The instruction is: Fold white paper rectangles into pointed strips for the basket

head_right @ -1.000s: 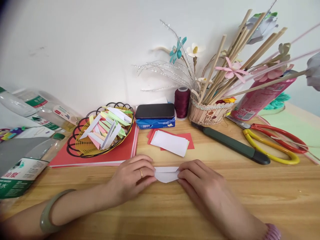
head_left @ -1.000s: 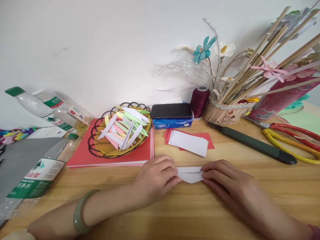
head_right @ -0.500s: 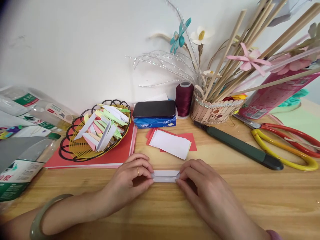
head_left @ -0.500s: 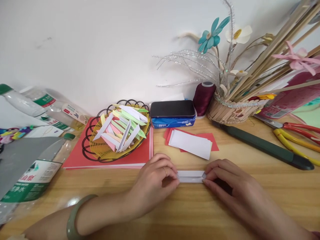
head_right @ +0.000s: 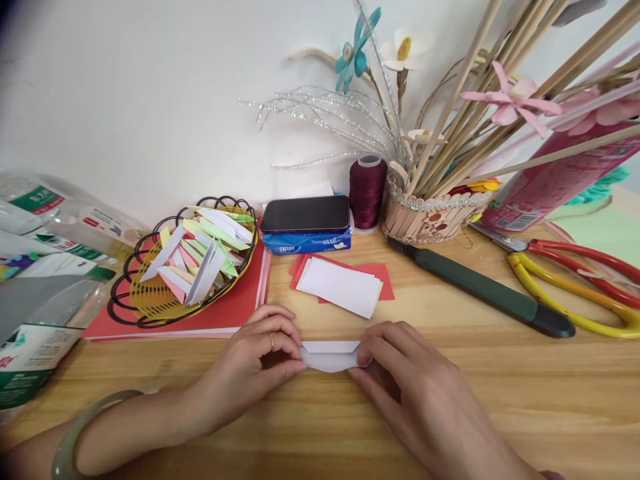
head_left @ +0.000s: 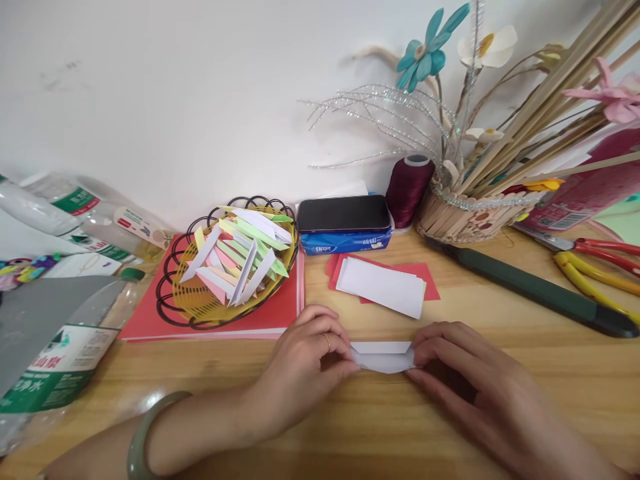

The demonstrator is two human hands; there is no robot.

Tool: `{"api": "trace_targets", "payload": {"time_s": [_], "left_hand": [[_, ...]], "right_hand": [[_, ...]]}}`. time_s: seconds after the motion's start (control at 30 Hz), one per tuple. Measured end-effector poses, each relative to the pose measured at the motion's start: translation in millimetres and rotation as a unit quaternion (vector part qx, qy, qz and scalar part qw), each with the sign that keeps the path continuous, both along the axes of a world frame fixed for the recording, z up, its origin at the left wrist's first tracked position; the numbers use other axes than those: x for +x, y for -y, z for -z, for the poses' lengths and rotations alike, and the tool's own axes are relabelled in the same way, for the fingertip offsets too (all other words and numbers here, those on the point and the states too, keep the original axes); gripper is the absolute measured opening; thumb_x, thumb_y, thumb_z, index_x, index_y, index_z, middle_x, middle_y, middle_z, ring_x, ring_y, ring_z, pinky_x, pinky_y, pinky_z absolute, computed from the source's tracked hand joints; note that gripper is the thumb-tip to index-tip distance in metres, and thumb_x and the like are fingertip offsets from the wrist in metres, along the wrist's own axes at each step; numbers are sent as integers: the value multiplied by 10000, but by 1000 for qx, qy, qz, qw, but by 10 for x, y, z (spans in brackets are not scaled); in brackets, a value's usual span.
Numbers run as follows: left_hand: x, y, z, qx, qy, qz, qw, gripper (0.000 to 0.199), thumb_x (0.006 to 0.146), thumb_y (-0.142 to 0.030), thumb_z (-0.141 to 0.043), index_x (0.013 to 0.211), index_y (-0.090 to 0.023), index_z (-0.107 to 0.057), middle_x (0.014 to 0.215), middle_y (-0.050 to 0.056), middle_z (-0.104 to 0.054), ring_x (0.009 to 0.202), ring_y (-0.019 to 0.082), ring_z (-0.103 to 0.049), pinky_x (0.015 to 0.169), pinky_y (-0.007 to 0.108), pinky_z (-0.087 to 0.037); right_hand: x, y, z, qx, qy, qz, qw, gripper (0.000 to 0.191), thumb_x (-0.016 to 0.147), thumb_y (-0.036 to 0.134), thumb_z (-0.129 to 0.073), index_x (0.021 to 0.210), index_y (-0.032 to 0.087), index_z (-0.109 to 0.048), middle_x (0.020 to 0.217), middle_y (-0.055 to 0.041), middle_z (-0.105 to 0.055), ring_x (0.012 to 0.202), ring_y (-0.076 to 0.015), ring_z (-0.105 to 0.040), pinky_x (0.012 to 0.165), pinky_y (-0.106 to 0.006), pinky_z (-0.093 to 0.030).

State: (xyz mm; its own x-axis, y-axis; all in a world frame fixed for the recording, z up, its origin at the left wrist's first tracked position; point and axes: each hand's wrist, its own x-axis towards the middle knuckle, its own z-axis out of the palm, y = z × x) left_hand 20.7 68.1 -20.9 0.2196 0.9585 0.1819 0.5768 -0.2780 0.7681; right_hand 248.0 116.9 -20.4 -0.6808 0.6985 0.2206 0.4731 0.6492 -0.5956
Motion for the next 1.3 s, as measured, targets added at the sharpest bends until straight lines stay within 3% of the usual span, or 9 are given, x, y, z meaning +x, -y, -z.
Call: {"api": "trace_targets", "payload": {"time_s": [0.63,0.93,1.3], "left_hand": [[87,47,-73,-35,-76,-5,997,124,837,-93,-539,748,-179,-536,829,24,-564,920,194,-458,799,333,-406],[138,37,-37,-18,-83,-16,996,88,805,-148,-594,738,-171,-542,878,44,-501,947,213,-427,811,359,-408],[168,26,-45,-16,-109,-11,994,108,795,-89,-545,730,-163,-501,883,51,-485,949,220,-417,809,378,-405]], "right_hand": [[-76,-38,15,45,44,4,998,185,900,235,-415,754,205,-523,776,-44,-536,708,-185,-520,634,-340,-448],[-61,-40,51,34,58,8,998,145,888,202,-434,771,197,-521,865,-62,-499,787,-195,-484,692,-367,-434],[-112,-37,22,41,61,30,997,133,863,185,-434,746,196,-495,894,-67,-490,831,-211,-465,719,-389,-431]]}}
